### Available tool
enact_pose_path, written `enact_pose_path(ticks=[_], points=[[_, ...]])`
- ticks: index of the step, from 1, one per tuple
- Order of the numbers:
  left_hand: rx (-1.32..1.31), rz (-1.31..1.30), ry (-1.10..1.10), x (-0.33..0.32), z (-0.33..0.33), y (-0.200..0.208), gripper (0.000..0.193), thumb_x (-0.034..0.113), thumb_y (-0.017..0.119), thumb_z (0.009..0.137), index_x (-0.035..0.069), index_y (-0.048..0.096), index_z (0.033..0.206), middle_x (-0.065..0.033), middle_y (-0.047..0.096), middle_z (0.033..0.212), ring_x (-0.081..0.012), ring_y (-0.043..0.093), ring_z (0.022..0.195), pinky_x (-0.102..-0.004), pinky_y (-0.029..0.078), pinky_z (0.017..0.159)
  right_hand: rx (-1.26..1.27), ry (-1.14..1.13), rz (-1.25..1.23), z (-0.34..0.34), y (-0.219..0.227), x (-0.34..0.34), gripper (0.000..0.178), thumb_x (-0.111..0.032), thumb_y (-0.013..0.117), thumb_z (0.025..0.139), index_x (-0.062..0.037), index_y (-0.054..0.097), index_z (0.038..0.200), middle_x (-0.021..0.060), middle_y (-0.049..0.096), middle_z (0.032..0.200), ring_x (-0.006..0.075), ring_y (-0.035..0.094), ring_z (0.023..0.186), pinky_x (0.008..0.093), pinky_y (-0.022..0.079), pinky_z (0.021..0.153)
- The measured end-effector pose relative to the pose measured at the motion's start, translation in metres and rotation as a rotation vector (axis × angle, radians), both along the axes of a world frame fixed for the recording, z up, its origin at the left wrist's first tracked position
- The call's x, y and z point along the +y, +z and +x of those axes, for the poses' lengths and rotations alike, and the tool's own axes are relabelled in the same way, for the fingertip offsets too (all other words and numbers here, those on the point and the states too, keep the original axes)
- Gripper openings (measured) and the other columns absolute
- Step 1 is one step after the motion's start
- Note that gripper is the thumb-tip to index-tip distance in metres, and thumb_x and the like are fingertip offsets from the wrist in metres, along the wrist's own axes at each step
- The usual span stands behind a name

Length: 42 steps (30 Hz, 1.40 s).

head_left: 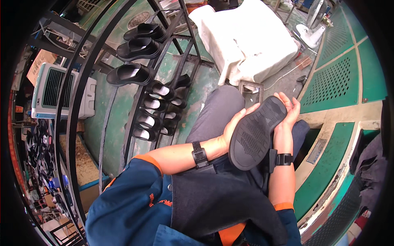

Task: Assembling shoe components and processing them through a lasting or heating machine on a production line.

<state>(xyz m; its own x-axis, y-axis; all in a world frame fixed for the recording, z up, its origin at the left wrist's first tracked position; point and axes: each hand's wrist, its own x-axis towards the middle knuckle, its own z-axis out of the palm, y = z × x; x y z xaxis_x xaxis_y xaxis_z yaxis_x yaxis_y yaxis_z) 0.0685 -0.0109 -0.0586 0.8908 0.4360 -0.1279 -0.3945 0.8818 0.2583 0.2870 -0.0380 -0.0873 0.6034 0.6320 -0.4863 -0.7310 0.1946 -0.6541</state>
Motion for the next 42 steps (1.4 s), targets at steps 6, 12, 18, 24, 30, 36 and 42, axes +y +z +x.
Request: enact_pose_path(ticks=[6,12,18,24,30,36,42], points=[[-0.040,0.123,0.035,-0.005,-0.010,0.011,0.060,0.038,0.033,0.110,0.008,0.025,0.161,-0.0105,0.035,0.162,-0.0230,0.042,0.143,-0.0397,0.032,0.120,-0.065,0.011,0.013,-0.009,0.022,0.002,0.055,-0.042,0.046,0.094,0.0066,0.067,0.108,0.0257,0.072,0.110,0.0326,0.069,0.096,0.0396,0.055,0.092],[0.138,0.252,0.063,-0.006,-0.033,0.017,0.068,0.042,0.046,0.105,0.006,0.029,0.159,-0.0117,0.037,0.160,-0.0237,0.043,0.142,-0.0409,0.035,0.119,-0.033,0.040,0.204,-0.027,0.053,-0.005,0.054,-0.043,0.044,0.097,0.0052,0.066,0.108,0.0242,0.072,0.107,0.0330,0.069,0.097,0.0418,0.056,0.092],[0.246,-0.273,-0.404,-0.023,-0.087,0.050,0.057,0.037,0.060,0.098,0.000,0.054,0.141,-0.0175,0.062,0.136,-0.0296,0.063,0.122,-0.0449,0.049,0.107,-0.703,0.136,0.015,-0.006,-0.044,-0.018,0.030,-0.020,0.049,0.102,0.0026,0.068,0.111,0.0132,0.072,0.100,0.0227,0.068,0.092,0.0341,0.057,0.087],[0.187,-0.246,-0.420,-0.029,-0.093,0.061,0.051,0.024,0.062,0.093,-0.005,0.056,0.135,-0.0189,0.067,0.128,-0.0307,0.067,0.115,-0.0461,0.051,0.105,-0.529,0.467,0.192,-0.025,-0.047,-0.033,0.033,-0.018,0.053,0.102,0.0024,0.066,0.124,0.0133,0.071,0.117,0.0191,0.068,0.105,0.0281,0.054,0.088],[0.104,-0.082,-0.496,-0.026,-0.084,0.078,0.056,0.022,0.062,0.091,-0.007,0.051,0.138,-0.0210,0.066,0.130,-0.0317,0.069,0.113,-0.0472,0.053,0.102,-0.852,0.482,0.142,-0.026,0.010,-0.026,0.048,-0.034,0.061,0.100,0.0021,0.062,0.131,0.0132,0.070,0.121,0.0218,0.066,0.109,0.0341,0.051,0.095],[0.038,-0.159,-0.565,-0.020,-0.082,0.058,0.066,0.016,0.060,0.090,0.007,0.036,0.150,-0.0207,0.059,0.137,-0.0316,0.066,0.117,-0.0476,0.053,0.103,-0.425,0.383,0.094,-0.033,0.024,-0.020,0.053,-0.039,0.064,0.098,0.0017,0.061,0.132,0.0136,0.069,0.120,0.0229,0.066,0.108,0.0351,0.052,0.094],[0.044,0.172,-0.387,-0.002,-0.049,0.111,0.082,0.014,0.071,0.074,-0.009,0.039,0.145,-0.0261,0.056,0.139,-0.0365,0.062,0.123,-0.0473,0.050,0.108,0.017,0.367,0.077,-0.011,0.002,-0.084,0.059,-0.045,0.067,0.096,0.0012,0.060,0.133,0.0140,0.069,0.119,0.0240,0.067,0.107,0.0361,0.053,0.093]])
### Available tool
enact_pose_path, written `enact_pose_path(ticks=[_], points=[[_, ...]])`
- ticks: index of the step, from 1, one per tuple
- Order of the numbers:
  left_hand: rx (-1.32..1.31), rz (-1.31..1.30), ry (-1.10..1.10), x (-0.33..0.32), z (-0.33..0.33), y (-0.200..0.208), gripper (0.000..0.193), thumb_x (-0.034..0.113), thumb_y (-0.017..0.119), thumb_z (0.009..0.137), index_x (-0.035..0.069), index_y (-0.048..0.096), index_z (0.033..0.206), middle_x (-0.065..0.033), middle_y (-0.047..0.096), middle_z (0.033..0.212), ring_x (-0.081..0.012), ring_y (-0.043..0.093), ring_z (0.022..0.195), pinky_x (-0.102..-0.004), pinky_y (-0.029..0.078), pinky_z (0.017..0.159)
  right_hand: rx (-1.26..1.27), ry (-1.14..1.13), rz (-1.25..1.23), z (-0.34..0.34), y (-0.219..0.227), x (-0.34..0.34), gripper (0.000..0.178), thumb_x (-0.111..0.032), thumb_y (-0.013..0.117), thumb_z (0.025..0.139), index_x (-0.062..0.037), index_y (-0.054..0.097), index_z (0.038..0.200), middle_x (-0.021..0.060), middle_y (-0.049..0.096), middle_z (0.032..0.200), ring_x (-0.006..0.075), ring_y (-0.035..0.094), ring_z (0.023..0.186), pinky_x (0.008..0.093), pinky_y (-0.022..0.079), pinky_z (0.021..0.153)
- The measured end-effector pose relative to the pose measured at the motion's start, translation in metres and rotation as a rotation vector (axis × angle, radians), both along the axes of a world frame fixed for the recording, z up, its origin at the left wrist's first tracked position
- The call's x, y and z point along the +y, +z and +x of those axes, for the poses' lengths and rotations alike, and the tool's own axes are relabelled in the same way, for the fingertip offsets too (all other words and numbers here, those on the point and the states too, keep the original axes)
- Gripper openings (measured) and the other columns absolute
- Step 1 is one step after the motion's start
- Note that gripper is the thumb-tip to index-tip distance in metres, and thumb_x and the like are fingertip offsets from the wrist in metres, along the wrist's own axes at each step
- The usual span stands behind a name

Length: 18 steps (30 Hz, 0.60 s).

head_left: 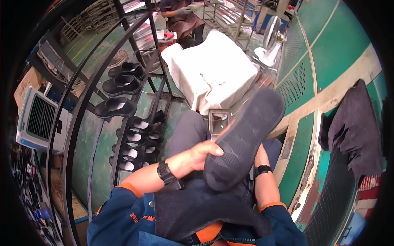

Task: Assembling shoe components and processing them through a lasting or heating machine on a production line.

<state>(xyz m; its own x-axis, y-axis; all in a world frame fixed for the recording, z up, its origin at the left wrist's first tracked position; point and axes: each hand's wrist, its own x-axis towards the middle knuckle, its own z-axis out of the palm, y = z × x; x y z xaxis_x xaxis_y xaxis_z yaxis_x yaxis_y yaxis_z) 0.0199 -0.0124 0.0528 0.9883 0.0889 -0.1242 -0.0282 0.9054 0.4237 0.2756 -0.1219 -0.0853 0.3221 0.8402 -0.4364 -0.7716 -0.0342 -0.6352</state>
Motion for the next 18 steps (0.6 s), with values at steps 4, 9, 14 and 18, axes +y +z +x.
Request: enact_pose_path(ticks=[4,9,14,18], points=[[-0.085,0.207,0.099,0.050,-0.026,0.007,0.091,0.020,0.072,0.070,-0.006,0.036,0.149,-0.0277,0.050,0.145,-0.0406,0.059,0.125,-0.0500,0.049,0.106,0.203,0.393,0.563,-0.031,0.044,-0.013,0.088,-0.066,0.069,0.086,-0.0037,0.048,0.145,0.0202,0.064,0.113,0.0308,0.067,0.089,0.0371,0.059,0.061],[-0.228,0.296,0.413,0.062,-0.062,0.040,0.114,0.062,0.077,0.075,0.009,0.024,0.160,-0.0332,0.032,0.156,-0.0515,0.034,0.144,-0.0671,0.038,0.113,0.100,0.259,0.519,-0.019,0.076,0.055,0.078,-0.065,0.059,0.093,-0.0025,0.052,0.139,0.0190,0.068,0.113,0.0290,0.069,0.085,0.0348,0.056,0.052],[-0.006,0.486,0.618,0.058,-0.121,0.022,0.109,0.045,0.083,0.070,0.001,0.031,0.155,-0.0275,0.048,0.148,-0.0482,0.037,0.144,-0.0586,0.044,0.112,0.281,-0.421,0.147,0.015,0.083,0.180,0.057,-0.049,0.048,0.104,-0.0015,0.049,0.135,0.0180,0.069,0.108,0.0360,0.071,0.095,0.0472,0.062,0.074],[0.241,1.115,1.117,0.042,-0.167,0.025,0.120,0.048,0.085,0.064,0.000,0.026,0.157,-0.0232,0.048,0.149,-0.0425,0.042,0.142,-0.0497,0.036,0.117,0.054,0.662,0.192,-0.086,0.073,0.175,0.074,-0.064,0.036,0.103,-0.0061,0.039,0.149,0.0272,0.061,0.129,0.0433,0.066,0.112,0.0568,0.060,0.080]])
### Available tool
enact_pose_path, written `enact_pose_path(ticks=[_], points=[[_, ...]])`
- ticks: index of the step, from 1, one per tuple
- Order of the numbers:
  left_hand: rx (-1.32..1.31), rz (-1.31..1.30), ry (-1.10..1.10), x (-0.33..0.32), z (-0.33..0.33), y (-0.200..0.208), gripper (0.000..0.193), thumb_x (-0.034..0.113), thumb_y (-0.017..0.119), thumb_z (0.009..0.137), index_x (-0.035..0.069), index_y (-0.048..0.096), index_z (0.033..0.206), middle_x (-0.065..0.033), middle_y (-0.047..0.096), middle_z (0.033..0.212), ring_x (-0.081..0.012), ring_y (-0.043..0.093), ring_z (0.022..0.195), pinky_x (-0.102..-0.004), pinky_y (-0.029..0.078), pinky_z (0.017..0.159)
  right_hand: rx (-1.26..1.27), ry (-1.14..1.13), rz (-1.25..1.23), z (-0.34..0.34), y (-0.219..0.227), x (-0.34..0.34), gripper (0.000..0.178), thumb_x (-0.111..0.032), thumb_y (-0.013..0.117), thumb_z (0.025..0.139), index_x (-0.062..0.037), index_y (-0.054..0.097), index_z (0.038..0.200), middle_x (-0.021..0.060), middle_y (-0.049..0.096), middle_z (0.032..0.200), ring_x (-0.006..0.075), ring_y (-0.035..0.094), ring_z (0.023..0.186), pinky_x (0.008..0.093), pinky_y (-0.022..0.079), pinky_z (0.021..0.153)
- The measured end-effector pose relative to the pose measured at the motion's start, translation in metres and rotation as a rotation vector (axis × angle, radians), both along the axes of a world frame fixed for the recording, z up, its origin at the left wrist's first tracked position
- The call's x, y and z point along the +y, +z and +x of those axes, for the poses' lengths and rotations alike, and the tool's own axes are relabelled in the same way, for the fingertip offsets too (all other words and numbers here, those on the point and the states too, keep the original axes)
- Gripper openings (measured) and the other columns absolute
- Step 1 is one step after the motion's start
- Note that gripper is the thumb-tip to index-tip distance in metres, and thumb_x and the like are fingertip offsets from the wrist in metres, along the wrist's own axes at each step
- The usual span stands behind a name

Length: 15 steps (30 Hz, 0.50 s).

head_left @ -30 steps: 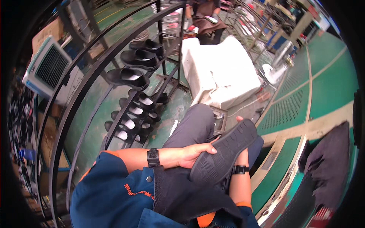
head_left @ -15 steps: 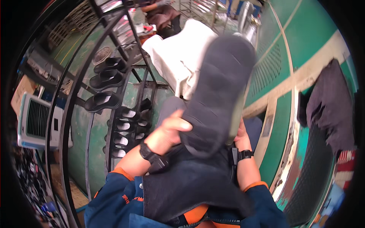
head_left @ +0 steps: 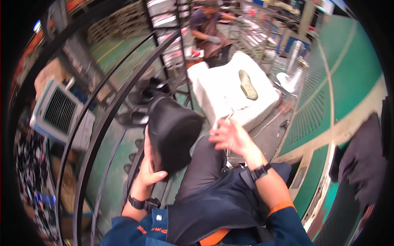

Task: Assembling shoe components and processing them through a lasting or heating machine on a production line.

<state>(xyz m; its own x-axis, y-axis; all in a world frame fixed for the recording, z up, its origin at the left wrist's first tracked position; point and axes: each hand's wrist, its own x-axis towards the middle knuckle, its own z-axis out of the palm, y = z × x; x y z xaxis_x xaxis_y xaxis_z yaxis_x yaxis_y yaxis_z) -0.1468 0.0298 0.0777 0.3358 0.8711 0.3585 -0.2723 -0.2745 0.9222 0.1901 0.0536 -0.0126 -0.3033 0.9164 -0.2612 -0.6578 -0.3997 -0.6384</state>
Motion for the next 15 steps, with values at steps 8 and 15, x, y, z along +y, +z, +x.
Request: enact_pose_path(ticks=[8,15], points=[[0.850,0.275,0.161,-0.008,0.001,0.028,0.048,0.049,0.078,0.081,0.006,0.064,0.096,-0.0152,0.066,0.072,-0.0367,0.067,0.068,-0.0459,0.050,0.059,-0.090,0.289,0.006,-0.135,0.064,-0.029,0.051,-0.033,0.052,0.106,-0.0035,0.048,0.148,0.0070,0.059,0.139,0.0205,0.059,0.123,0.0425,0.055,0.095],[1.247,0.461,0.583,0.072,-0.072,-0.027,0.027,0.031,0.071,0.085,0.005,0.063,0.082,-0.0154,0.067,0.073,-0.0371,0.067,0.074,-0.0500,0.051,0.068,-0.655,0.455,0.198,-0.069,0.102,-0.019,0.044,-0.027,0.055,0.105,-0.0022,0.056,0.141,0.0143,0.066,0.128,0.0224,0.068,0.111,0.0339,0.055,0.090]])
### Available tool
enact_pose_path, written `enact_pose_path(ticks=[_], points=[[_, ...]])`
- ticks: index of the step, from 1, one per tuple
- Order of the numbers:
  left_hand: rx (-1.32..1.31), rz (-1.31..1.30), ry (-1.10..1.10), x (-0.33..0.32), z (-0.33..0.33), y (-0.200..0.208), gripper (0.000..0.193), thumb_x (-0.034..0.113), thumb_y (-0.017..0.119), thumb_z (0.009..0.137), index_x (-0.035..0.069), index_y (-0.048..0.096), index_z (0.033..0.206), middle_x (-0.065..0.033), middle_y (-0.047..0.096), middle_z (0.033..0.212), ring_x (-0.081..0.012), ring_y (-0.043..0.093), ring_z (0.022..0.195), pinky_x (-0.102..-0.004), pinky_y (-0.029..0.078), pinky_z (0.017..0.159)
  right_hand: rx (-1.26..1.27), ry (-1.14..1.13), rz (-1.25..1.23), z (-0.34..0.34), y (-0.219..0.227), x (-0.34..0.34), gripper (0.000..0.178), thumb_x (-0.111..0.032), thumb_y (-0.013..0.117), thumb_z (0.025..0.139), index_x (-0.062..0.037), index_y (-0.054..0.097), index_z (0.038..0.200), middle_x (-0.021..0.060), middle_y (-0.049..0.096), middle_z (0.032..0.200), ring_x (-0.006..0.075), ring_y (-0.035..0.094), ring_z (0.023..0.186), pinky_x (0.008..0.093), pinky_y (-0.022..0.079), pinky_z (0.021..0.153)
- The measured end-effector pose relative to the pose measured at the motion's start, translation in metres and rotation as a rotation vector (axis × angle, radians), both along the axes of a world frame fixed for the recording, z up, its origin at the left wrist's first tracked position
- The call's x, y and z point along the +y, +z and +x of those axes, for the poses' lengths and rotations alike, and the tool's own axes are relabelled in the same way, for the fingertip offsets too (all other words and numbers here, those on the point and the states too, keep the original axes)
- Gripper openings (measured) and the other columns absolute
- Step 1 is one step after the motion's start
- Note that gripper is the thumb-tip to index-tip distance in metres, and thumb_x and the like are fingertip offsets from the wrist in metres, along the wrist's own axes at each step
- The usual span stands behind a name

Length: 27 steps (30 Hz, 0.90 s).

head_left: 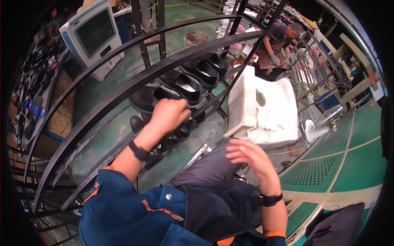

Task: Assembling shoe components and processing them through a lasting or heating machine on a production line.

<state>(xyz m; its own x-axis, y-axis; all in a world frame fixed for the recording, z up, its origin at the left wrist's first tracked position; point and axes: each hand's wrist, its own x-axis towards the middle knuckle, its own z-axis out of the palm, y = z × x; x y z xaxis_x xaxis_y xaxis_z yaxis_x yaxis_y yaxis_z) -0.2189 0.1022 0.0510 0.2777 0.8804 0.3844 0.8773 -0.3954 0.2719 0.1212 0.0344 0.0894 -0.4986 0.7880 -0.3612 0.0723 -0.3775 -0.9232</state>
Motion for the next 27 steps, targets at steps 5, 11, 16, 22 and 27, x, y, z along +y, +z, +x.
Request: enact_pose_path(ticks=[5,11,16,22,27], points=[[-0.174,0.125,0.029,0.043,-0.034,-0.096,0.016,0.020,0.070,0.087,0.005,0.070,0.093,-0.0143,0.070,0.087,-0.0328,0.067,0.093,-0.0485,0.043,0.102,-0.327,-0.207,-0.010,0.101,0.029,-0.046,0.042,-0.024,0.057,0.103,-0.0027,0.057,0.139,0.0119,0.069,0.122,0.0220,0.070,0.106,0.0323,0.055,0.088],[-0.056,0.203,0.167,0.042,-0.014,-0.080,0.043,0.034,0.072,0.084,0.004,0.067,0.114,-0.0168,0.068,0.112,-0.0389,0.062,0.108,-0.0551,0.041,0.101,-0.392,-0.751,0.033,0.227,0.082,-0.174,0.042,-0.026,0.058,0.103,-0.0028,0.058,0.138,0.0109,0.071,0.118,0.0204,0.071,0.101,0.0329,0.057,0.086],[-0.011,0.443,-0.078,0.031,0.052,-0.071,0.050,0.027,0.063,0.094,0.001,0.057,0.136,-0.0215,0.051,0.146,-0.0404,0.044,0.139,-0.0518,0.032,0.115,-0.465,-1.429,0.170,0.311,0.117,-0.350,0.038,-0.028,0.060,0.101,-0.0031,0.063,0.130,0.0105,0.072,0.110,0.0201,0.072,0.094,0.0327,0.060,0.080],[0.035,-0.227,-0.775,-0.035,0.210,-0.062,0.050,0.019,0.071,0.083,0.002,0.062,0.128,-0.0214,0.047,0.150,-0.0421,0.036,0.145,-0.0532,0.025,0.120,-0.279,-2.445,0.156,0.421,0.065,-0.573,0.041,-0.029,0.062,0.094,-0.0053,0.061,0.128,0.0125,0.069,0.115,0.0250,0.072,0.095,0.0392,0.060,0.079],[0.122,-0.027,-0.779,-0.066,0.251,-0.068,0.045,0.025,0.074,0.072,0.011,0.070,0.114,-0.0167,0.052,0.145,-0.0417,0.037,0.144,-0.0583,0.022,0.120,-0.243,-2.875,0.431,0.516,0.057,-0.590,0.055,-0.034,0.063,0.087,0.0033,0.064,0.127,0.0163,0.067,0.123,0.0275,0.063,0.109,0.0436,0.050,0.089]])
